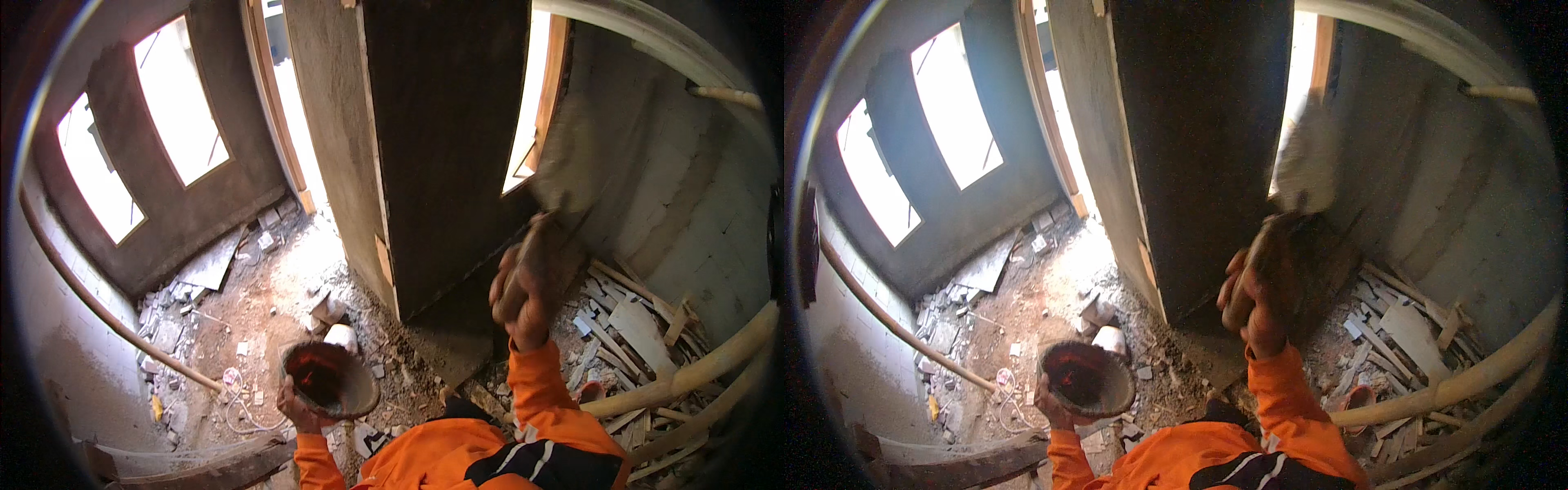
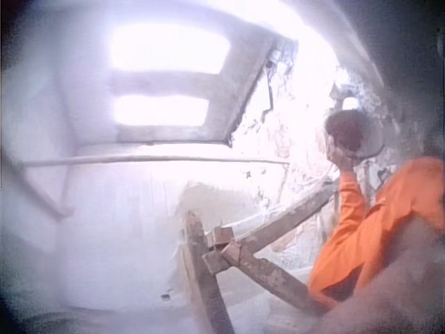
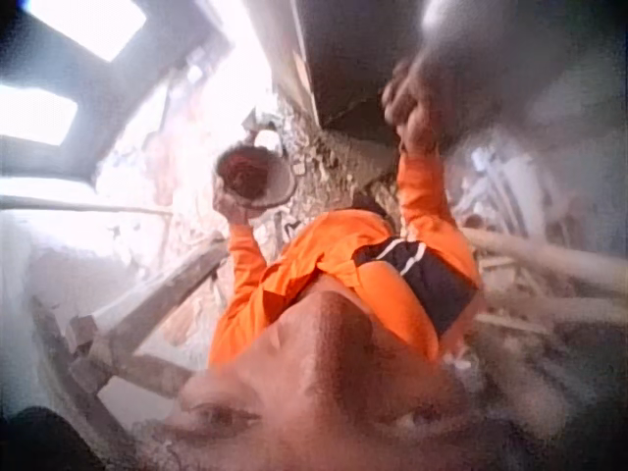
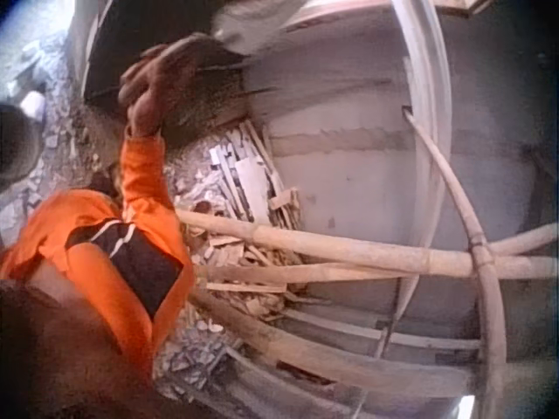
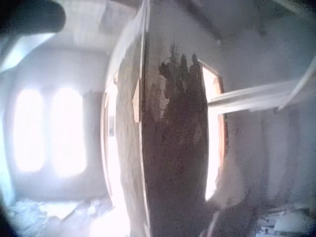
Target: The person applies wet plaster to a wall and floor area using a trowel and a smoothing board, then uses a long level to flatten the surface.
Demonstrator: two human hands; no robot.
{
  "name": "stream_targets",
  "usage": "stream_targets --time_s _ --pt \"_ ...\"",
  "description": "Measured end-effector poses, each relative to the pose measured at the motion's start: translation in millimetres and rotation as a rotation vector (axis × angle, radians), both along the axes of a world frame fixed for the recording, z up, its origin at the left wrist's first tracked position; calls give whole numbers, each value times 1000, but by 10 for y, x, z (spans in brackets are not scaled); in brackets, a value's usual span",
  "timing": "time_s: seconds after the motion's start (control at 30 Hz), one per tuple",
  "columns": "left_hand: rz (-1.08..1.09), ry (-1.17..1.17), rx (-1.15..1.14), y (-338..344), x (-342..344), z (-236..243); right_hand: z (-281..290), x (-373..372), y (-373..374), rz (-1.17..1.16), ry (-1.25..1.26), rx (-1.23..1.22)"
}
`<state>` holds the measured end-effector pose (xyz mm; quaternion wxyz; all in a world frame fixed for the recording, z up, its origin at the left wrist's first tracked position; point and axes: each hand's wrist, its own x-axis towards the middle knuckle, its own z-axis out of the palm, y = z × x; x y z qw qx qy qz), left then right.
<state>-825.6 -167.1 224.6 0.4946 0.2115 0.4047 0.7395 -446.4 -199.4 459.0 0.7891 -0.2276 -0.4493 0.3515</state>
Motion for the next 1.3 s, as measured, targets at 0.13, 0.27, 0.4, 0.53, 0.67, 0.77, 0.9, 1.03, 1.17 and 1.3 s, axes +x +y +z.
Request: stream_targets --time_s 0.13,0.27,0.4,0.53,0.67,0.77,0.9,1.03,1.17,1.3 --pt "82 23 -11 -136 -38 35 -4 365 636 -562 149 118" --pt "75 97 -34 -12 -18 -56 -472 983 1668 -958 -928 -105" --pt "84 95 14 -258 -168 129 -1467 307 1176 14 -988 -434" --pt "27 129 -18 -161 -127 -169 -2392 -233 322 10 -1215 -487" --pt "-113 184 -2 20 27 -201 -2205 -471 -115 416 -1071 -577" --pt "-292 277 17 183 415 -16 -2444 -260 7 617 -1448 -582" --pt "-451 417 157 411 1004 301 -2107 -514 263 477 -1382 -759" --pt "-562 379 201 649 1325 675 -1832 -559 49 481 -1583 -593" --pt "-598 361 206 713 1718 979 -1487 118 193 369 -1689 -634" --pt "-653 392 333 829 2178 1234 -1654 426 39 42 -1685 -451"
